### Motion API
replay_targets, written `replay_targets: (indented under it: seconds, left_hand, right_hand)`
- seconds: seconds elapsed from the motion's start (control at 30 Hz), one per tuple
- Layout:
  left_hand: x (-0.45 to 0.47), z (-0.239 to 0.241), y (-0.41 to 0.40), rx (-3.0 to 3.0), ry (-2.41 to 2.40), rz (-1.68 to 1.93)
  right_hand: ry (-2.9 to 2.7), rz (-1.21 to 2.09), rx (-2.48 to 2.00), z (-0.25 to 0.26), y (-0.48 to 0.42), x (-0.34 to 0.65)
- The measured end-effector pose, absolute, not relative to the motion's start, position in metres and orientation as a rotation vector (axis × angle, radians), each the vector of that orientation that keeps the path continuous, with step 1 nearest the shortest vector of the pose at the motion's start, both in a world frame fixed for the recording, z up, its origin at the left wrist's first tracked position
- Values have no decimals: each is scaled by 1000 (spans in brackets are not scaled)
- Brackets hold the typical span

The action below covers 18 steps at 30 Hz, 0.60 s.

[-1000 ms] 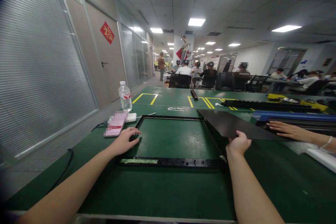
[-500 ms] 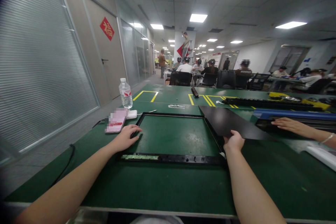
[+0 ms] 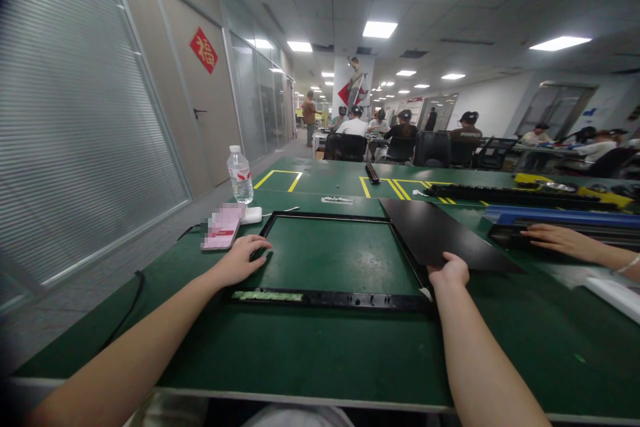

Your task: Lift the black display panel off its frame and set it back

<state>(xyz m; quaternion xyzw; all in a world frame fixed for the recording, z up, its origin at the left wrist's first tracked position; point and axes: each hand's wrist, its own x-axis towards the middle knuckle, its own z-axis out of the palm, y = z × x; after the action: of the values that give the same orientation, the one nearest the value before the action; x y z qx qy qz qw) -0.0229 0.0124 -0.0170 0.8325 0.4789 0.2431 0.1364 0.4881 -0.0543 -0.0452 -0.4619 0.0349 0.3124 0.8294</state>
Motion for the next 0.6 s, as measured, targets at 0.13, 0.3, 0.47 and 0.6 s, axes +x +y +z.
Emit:
replay_targets:
  seconds: [0.13, 0.3, 0.47, 0.6]
  left_hand:
    - [-23, -17, 13, 2398, 1378, 722]
    - [-23, -18, 14, 2368, 1390, 734]
    - [-21, -17, 13, 2375, 1392, 718]
    - [-20, -16, 11, 2382, 1412, 694]
  right_hand:
    - [169, 631, -1025, -35, -57, 478]
    - [130, 649, -1012, -33, -57, 479]
    - [148, 641, -1050, -31, -58, 480]
    - [186, 617, -1028, -24, -61, 473]
